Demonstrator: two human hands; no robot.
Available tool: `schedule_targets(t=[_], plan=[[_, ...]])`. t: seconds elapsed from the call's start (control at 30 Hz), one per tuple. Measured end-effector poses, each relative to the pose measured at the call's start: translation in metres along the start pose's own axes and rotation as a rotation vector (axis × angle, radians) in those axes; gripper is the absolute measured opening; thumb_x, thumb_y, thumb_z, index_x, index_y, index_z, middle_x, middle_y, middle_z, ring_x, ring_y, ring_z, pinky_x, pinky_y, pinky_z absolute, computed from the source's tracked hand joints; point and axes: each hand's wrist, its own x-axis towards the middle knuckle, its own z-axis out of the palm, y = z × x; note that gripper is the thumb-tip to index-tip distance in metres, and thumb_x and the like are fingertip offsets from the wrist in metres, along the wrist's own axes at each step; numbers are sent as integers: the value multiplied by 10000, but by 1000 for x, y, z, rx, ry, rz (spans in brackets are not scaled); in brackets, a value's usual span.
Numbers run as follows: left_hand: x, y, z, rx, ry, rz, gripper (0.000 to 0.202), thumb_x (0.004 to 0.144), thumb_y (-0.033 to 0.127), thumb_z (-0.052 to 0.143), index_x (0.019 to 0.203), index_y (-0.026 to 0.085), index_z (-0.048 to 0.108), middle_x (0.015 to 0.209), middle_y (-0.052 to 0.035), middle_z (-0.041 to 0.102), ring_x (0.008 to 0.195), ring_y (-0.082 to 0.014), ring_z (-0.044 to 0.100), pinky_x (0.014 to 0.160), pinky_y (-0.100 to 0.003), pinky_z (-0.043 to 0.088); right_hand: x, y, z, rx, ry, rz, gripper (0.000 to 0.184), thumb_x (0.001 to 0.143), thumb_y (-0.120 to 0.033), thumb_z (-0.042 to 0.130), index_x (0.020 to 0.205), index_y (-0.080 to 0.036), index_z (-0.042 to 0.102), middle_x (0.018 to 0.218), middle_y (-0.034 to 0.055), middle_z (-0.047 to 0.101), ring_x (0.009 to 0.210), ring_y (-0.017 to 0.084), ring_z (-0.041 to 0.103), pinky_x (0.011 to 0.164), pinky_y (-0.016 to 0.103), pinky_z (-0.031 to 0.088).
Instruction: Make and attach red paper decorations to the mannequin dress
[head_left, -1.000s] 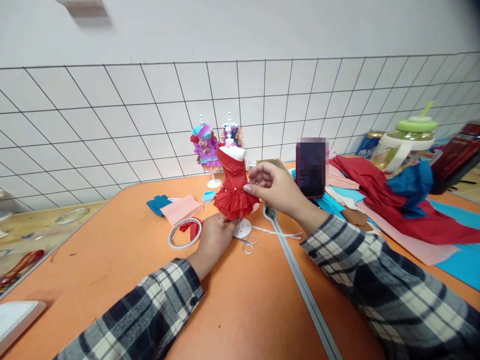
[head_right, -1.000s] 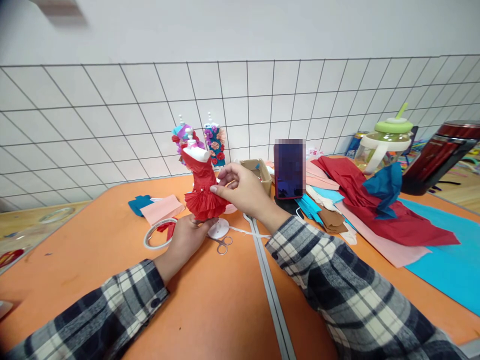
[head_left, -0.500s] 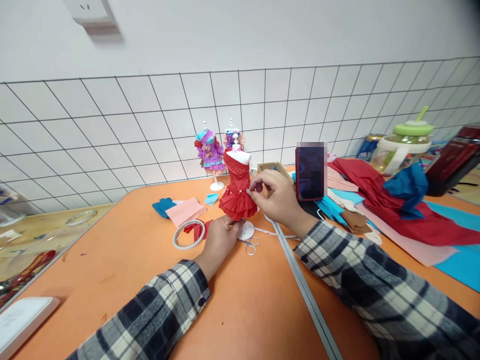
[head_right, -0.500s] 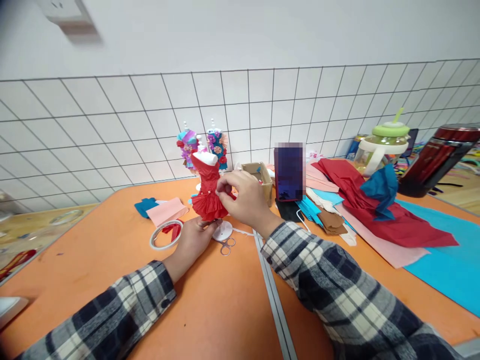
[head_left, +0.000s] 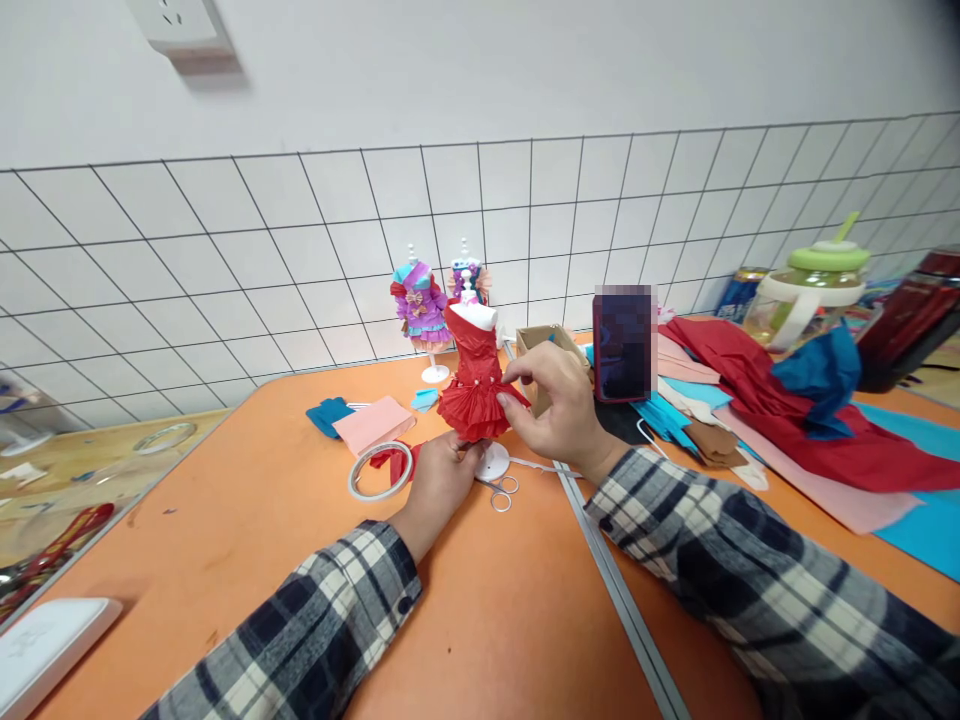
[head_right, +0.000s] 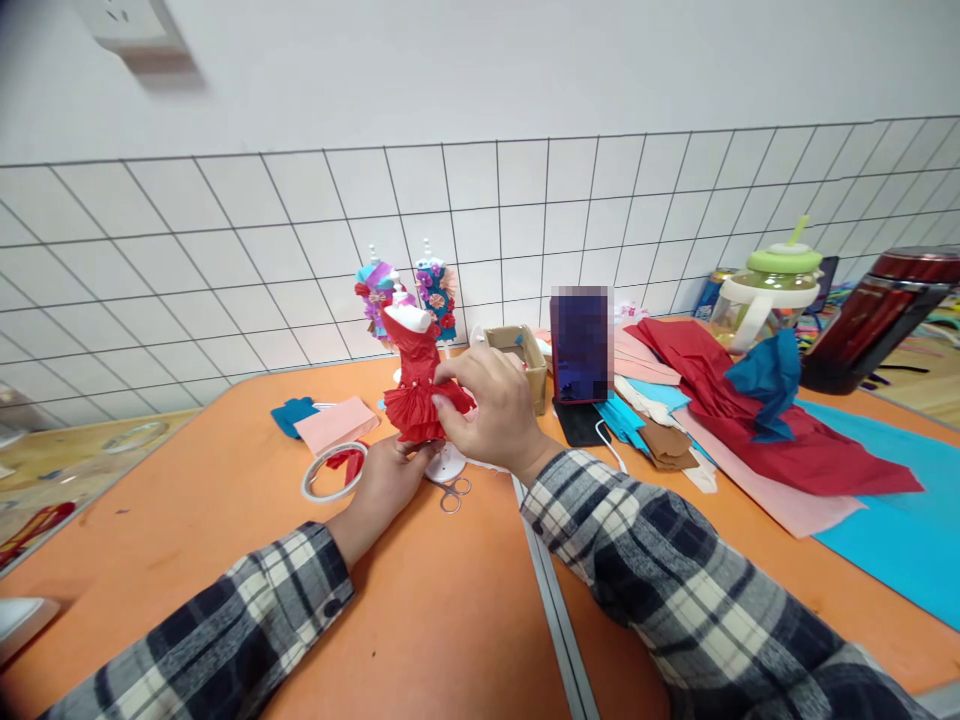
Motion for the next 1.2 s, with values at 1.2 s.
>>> schedule_targets(t=[1.2], plan=[[11, -6, -8, 100, 23, -89, 216, 848, 303, 578, 876, 173, 748, 887, -96, 778, 813, -233, 706, 694, -272, 446, -41, -5, 8, -99, -39, 193, 241, 847, -207, 520, 1009, -200, 699, 695, 13, 610, 682, 167, 545, 686, 320, 288]])
